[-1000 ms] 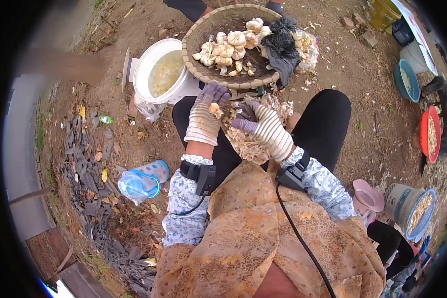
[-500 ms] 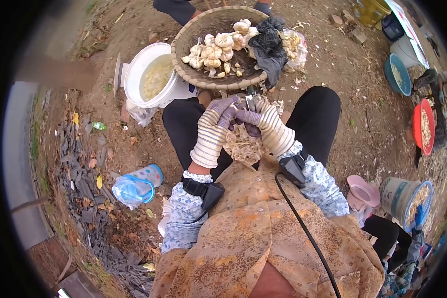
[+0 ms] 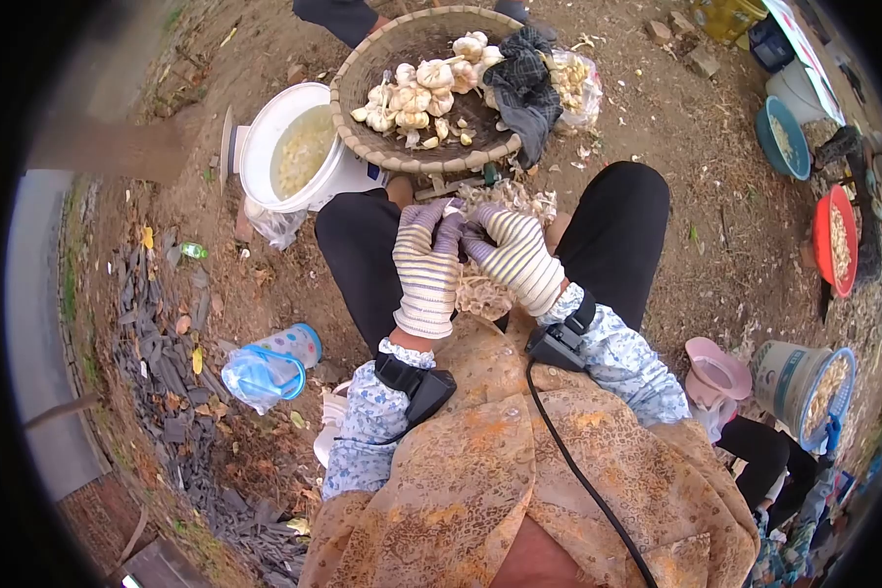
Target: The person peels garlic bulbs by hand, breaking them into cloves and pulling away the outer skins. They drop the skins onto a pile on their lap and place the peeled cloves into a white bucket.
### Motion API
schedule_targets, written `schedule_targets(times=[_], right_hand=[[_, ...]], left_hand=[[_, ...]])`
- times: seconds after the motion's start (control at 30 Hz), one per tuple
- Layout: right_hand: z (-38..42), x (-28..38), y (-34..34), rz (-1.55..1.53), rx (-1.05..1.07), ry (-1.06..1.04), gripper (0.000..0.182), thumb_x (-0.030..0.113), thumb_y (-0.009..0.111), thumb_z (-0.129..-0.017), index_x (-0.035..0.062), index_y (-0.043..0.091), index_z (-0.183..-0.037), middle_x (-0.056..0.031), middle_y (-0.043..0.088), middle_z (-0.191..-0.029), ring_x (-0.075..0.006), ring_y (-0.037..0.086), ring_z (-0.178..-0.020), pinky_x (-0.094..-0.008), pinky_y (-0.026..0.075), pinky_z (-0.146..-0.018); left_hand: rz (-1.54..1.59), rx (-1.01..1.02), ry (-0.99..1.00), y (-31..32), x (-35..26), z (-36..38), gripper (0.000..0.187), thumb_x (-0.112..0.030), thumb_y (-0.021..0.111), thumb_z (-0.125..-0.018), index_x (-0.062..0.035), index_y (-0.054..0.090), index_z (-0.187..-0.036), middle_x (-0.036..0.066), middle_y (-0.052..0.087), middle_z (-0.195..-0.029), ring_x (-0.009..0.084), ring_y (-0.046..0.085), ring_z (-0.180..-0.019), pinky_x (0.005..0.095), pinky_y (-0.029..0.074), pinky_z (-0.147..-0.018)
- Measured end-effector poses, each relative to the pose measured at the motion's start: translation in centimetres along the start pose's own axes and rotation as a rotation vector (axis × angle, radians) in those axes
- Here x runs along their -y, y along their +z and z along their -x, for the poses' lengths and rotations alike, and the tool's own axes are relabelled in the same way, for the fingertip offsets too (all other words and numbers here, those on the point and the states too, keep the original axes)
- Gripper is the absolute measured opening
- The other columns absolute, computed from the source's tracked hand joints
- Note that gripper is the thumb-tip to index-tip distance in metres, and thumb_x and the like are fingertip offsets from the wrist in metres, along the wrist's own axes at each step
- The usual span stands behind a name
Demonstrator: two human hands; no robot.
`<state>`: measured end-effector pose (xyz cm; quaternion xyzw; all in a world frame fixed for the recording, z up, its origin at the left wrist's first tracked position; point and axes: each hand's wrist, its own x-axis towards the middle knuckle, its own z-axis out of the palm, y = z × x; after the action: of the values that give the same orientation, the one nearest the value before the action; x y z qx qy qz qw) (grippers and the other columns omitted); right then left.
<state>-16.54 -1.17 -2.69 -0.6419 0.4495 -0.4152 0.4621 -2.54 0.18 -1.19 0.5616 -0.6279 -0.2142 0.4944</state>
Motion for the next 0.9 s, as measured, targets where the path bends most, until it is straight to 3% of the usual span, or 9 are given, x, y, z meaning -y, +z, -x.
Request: schedule_targets(times=[0.03,0.1,0.17,0.23,0.3,0.33,0.6,0.8,0.9], right_hand=[[0.1,0.5,-0.1,-0.079,0.03,0.066,0.018,0.016,0.07,-0.087,0.0011,0.066,-0.097,-0.0138,0.069,-0.081,-0.025,0.066,-0.071,-0.0335,0.051,-0.065],[0.0,1.7,-0.6,-0.16,0.06,0.13,0.017,0.016,0.07,-0.086,0.0004,0.067,-0.093,-0.0118,0.068,-0.079,-0.0206,0.064,-0.068,-0.0322,0.05,-0.064],[0.0,2.5,-1.4,-0.347,0.036,0.37,0.021,0.019,0.072,-0.087,-0.0015,0.067,-0.088,-0.0079,0.067,-0.074,-0.0147,0.058,-0.064,-0.0303,0.048,-0.062],[-0.5,-1.4,-0.9,-0.314,0.118,0.388,0.028,0.022,0.071,-0.089,-0.0031,0.066,-0.1,-0.0113,0.07,-0.085,-0.0191,0.063,-0.073,-0.031,0.05,-0.068],[-0.5,-3.6,-0.1,0.097,0.029,-0.006,0.038,0.024,0.069,-0.091,-0.0015,0.061,-0.117,-0.0146,0.07,-0.099,-0.0225,0.065,-0.085,-0.0317,0.051,-0.075],[-0.4,-3.8,0.0,0.14,0.098,0.029,0.043,0.025,0.066,-0.094,0.0012,0.055,-0.128,-0.0166,0.068,-0.11,-0.0243,0.065,-0.095,-0.0328,0.051,-0.08],[0.0,-0.8,0.2,-0.193,0.255,0.207,0.024,0.019,0.059,-0.098,0.0008,0.062,-0.113,-0.0112,0.069,-0.096,-0.0183,0.063,-0.084,-0.0319,0.05,-0.075],[0.2,-2.1,0.8,-0.035,0.193,-0.052,0.027,0.025,0.055,-0.098,-0.0005,0.062,-0.103,-0.0225,0.065,-0.082,-0.0398,0.065,-0.078,-0.0431,0.049,-0.066],[0.0,-1.8,0.4,0.185,0.251,0.018,0.027,0.022,0.057,-0.098,-0.0003,0.063,-0.113,-0.0209,0.066,-0.087,-0.0359,0.065,-0.08,-0.039,0.049,-0.068]], left_hand=[[-0.002,0.001,-0.001,-0.1,0.2,-0.1,0.017,-0.009,0.06,-0.096,0.0019,0.067,-0.106,0.005,0.063,-0.09,0.0117,0.058,-0.063,0.0241,0.049,-0.056],[0.789,-0.019,-0.722,-0.8,0.5,-0.6,0.019,-0.011,0.061,-0.096,0.0012,0.067,-0.108,0.005,0.065,-0.088,0.0147,0.062,-0.068,0.026,0.052,-0.06],[1.068,-0.055,-0.792,-1.7,1.7,-1.2,0.025,-0.015,0.062,-0.096,0.0018,0.063,-0.115,0.006,0.066,-0.087,0.0161,0.064,-0.071,0.028,0.056,-0.062],[1.175,-0.031,-0.864,-2.4,1.9,-1.6,0.027,-0.015,0.064,-0.095,0.0023,0.063,-0.115,0.006,0.065,-0.087,0.0168,0.064,-0.071,0.0286,0.056,-0.062],[1.169,0.011,-0.87,-2.6,2.5,-1.4,0.028,-0.016,0.064,-0.095,0.0024,0.063,-0.116,0.006,0.066,-0.087,0.0168,0.064,-0.07,0.0285,0.055,-0.062],[1.167,0.057,-0.871,-2.6,2.7,-1.3,0.03,-0.016,0.065,-0.094,0.0025,0.063,-0.117,0.006,0.066,-0.087,0.0167,0.063,-0.069,0.0284,0.055,-0.061],[0.813,0.112,-0.722,-1.9,1.7,-0.2,0.031,-0.02,0.063,-0.096,0.0027,0.065,-0.117,0.004,0.066,-0.085,0.0099,0.059,-0.066,0.0236,0.048,-0.057],[0.611,0.134,-0.664,-2.0,1.3,0.0,0.027,-0.019,0.061,-0.096,0.0007,0.068,-0.114,0.002,0.065,-0.082,0.0064,0.055,-0.063,0.0211,0.043,-0.055],[0.547,0.094,-0.627,-1.7,0.6,0.3,0.025,-0.017,0.061,-0.096,-0.0002,0.069,-0.113,0.0,0.063,-0.08,0.0055,0.052,-0.061,0.0208,0.041,-0.053]])
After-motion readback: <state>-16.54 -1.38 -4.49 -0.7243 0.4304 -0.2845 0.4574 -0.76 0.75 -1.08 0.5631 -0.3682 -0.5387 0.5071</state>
